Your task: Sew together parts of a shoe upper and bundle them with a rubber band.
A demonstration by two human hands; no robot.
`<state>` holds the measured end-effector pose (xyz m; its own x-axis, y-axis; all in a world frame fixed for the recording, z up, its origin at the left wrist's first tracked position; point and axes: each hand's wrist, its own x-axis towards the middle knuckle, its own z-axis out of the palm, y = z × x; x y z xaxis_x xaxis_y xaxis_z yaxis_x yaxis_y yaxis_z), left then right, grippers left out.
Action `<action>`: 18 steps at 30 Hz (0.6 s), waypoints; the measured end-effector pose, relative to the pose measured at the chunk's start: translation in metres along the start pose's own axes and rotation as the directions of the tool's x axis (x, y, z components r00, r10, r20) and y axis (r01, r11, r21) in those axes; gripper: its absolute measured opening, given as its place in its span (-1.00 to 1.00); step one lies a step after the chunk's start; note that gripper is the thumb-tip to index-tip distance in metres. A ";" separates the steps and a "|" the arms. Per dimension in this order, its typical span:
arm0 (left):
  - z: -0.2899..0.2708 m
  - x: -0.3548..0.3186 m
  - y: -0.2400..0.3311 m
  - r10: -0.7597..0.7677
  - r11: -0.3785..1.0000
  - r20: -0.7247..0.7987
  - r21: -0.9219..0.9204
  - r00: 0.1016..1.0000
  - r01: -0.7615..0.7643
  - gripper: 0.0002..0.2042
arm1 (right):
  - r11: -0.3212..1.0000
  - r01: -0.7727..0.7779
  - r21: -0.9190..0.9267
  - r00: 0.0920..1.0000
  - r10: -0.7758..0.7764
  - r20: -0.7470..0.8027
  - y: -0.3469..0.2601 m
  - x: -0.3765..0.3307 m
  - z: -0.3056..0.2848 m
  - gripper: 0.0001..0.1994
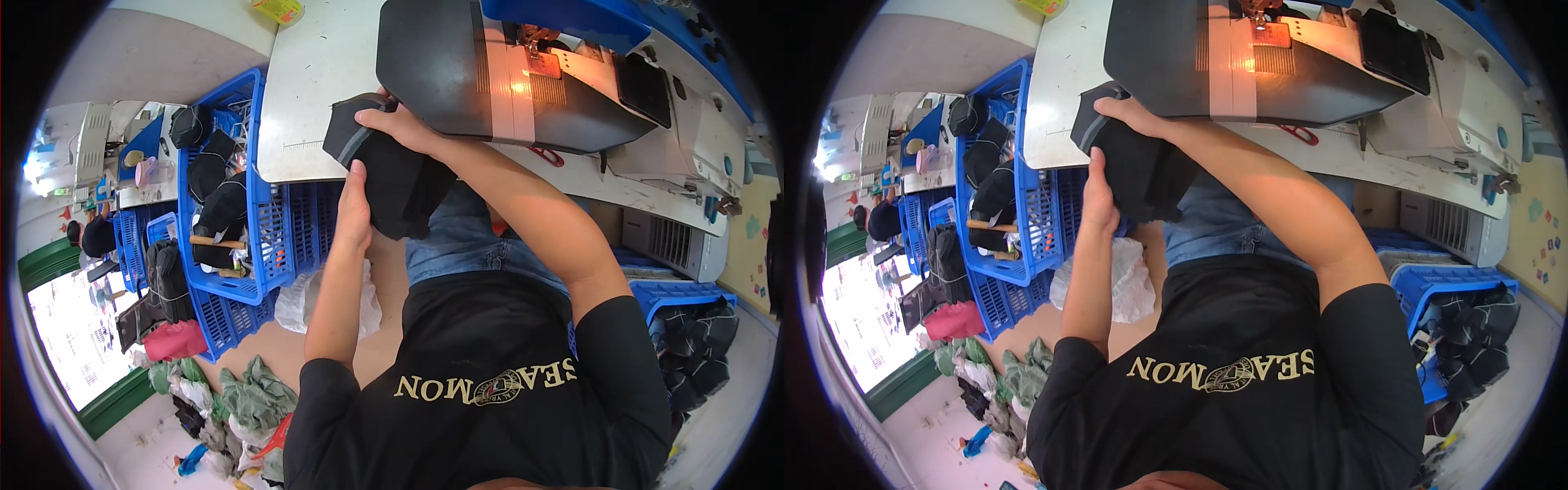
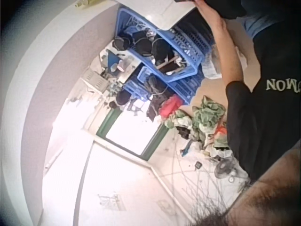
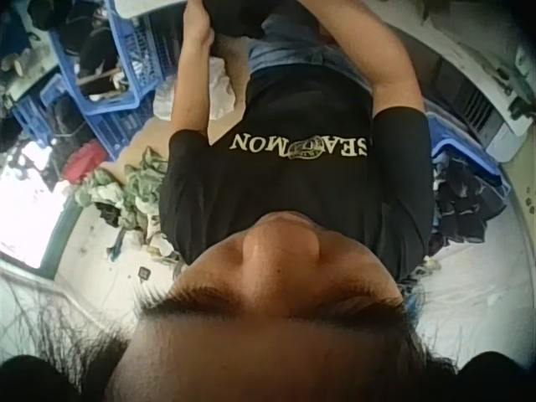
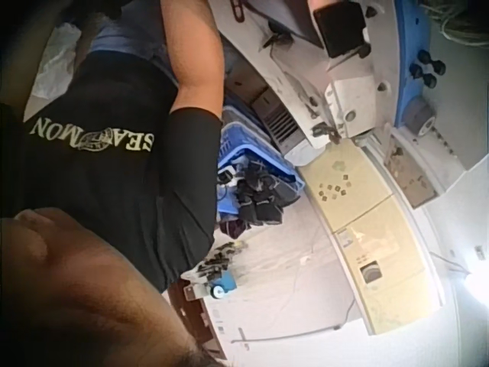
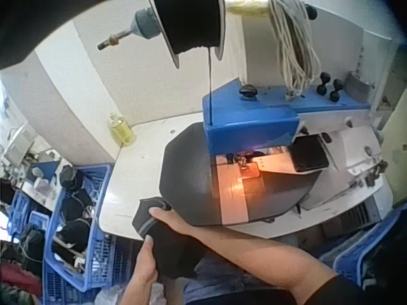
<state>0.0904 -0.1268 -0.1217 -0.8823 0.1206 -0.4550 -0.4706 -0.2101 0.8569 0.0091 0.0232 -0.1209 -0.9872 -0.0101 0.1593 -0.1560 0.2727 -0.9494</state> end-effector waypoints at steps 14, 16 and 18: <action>-0.018 -0.002 -0.033 -0.074 0.997 0.120 0.016 0.990 0.073 -0.29 | 0.896 -0.294 0.334 0.944 0.217 0.249 -0.014 -0.036 -0.049 -0.33; -0.016 -0.005 -0.032 -0.089 0.995 0.138 -0.019 0.986 0.093 -0.29 | 0.865 -0.275 0.419 0.952 0.184 0.245 0.003 -0.044 -0.052 -0.26; -0.012 -0.007 -0.032 -0.106 0.992 0.153 -0.053 0.983 0.115 -0.30 | 0.893 -0.279 0.353 0.948 0.198 0.248 0.012 -0.050 -0.054 -0.27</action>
<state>0.1110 -0.1322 -0.1486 -0.8160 0.2887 -0.5007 -0.5686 -0.2457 0.7850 0.0588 0.0786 -0.1260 -0.9754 -0.1944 -0.1039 0.1238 -0.0932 -0.9879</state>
